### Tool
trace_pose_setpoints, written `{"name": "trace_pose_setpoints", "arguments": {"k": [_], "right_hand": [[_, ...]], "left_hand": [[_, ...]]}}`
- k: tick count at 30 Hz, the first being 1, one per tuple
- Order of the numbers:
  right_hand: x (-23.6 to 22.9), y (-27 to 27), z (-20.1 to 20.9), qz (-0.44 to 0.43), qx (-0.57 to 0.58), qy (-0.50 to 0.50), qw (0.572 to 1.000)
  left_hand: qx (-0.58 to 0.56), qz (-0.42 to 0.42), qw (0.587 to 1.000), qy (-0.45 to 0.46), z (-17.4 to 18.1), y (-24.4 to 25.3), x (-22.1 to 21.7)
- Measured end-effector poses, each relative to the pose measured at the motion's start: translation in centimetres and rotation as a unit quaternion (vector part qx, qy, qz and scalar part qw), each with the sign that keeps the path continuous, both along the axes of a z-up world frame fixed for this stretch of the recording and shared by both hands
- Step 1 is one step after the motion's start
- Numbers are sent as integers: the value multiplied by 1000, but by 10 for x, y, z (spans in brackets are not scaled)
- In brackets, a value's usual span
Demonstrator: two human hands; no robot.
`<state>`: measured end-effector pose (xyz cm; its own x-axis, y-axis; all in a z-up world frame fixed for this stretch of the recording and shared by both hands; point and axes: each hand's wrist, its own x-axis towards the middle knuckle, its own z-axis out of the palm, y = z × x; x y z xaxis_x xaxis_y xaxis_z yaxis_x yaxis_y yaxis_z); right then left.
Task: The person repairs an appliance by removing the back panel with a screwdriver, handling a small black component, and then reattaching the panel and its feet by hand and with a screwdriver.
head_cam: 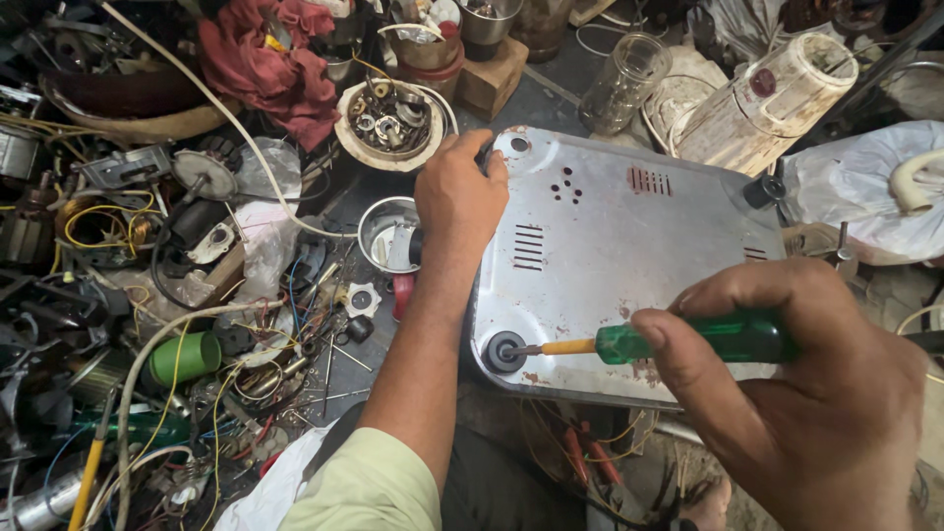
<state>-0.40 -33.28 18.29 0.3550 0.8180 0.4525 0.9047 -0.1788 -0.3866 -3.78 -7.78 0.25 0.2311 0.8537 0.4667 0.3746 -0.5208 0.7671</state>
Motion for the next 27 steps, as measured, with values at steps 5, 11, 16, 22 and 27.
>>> {"name": "trace_pose_setpoints", "arguments": {"k": [5, 11, 16, 22, 27], "right_hand": [[-3, -1, -2, -15, 13, 22, 1000], [-3, 1, -1, -36, 33, 15, 999], [-4, 3, -5, 5, 64, 29, 998], [-5, 8, -7, 61, 67, 51, 995], [-12, 3, -11, 67, 81, 208, 973]], "left_hand": [[3, -2, 1000, 2, -3, 1, 1], [2, 3, 1000, -3, -2, 1, 2], [1, 0, 1000, -2, -2, 0, 2], [1, 4, 1000, -5, 0, -1, 1], [-10, -5, 1000, -16, 1, -2, 0]]}}
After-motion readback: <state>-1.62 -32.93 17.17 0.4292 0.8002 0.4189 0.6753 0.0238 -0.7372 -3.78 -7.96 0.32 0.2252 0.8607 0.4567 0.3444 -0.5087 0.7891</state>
